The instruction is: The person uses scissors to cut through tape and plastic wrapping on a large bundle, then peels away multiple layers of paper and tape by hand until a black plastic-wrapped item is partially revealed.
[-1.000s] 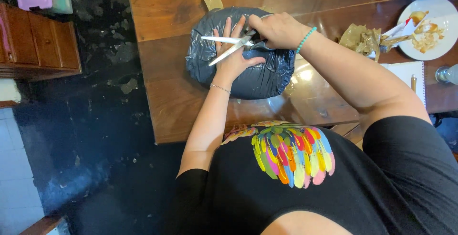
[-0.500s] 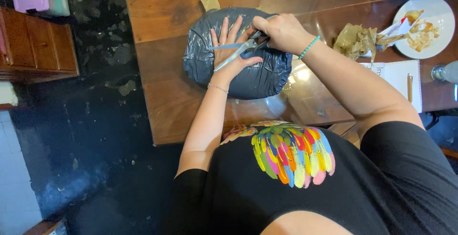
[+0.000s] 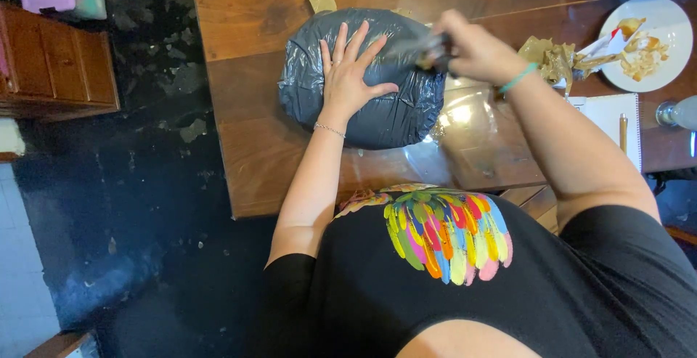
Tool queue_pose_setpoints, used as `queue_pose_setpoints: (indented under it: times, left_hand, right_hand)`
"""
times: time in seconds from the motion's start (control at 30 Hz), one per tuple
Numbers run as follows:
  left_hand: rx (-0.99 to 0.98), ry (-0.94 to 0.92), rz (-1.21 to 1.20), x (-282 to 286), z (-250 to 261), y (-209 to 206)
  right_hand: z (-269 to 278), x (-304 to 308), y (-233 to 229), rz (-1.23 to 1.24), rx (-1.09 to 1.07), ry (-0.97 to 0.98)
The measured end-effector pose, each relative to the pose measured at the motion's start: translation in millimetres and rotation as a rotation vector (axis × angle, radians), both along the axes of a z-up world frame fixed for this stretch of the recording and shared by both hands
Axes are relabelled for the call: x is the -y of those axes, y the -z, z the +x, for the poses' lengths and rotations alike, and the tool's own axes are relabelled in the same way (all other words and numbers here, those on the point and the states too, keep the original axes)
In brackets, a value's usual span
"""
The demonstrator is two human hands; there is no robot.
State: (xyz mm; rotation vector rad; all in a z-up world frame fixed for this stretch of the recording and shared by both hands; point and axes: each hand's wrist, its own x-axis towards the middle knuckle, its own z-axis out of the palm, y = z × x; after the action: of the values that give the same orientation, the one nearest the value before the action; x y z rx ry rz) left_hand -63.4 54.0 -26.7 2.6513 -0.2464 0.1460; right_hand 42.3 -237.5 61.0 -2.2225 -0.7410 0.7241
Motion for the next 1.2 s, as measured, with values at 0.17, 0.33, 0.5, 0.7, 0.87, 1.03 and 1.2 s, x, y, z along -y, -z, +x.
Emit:
queue_pose_setpoints:
  times: [0.17,0.33,0.5,0.7,0.87,1.03,1.2]
  left_hand:
    - [0.023,0.006,0.034,-1,-3,-1]
    - [0.026,0.017,0.056,1,-4,-5]
    - [0.041,-0.022,0.0,48,-6,-29]
    - [0.072,0.214,0.282,120,-8,-7]
    - [0.171,0.212,0.25,113,-19,2]
    - [0.241,0.215,0.167,108,-28,7]
    - [0.29,0.204,0.124,107,-29,9]
  right_hand:
    - [11,137,28,0.239,0.08,0.195]
    - [-43,186,-40,0.085,-0.039,0.568]
    - [-77,194,-31,0.102,-0.054,0.678]
    - [-40,207,50,0.562,-0.374,0.992]
    - [-4,236,182,0.435,-0.241,1.115]
    - [-4,241,229,-0.123,0.105,1.106]
    - [-9,211,207,-0.347,0.149,1.155]
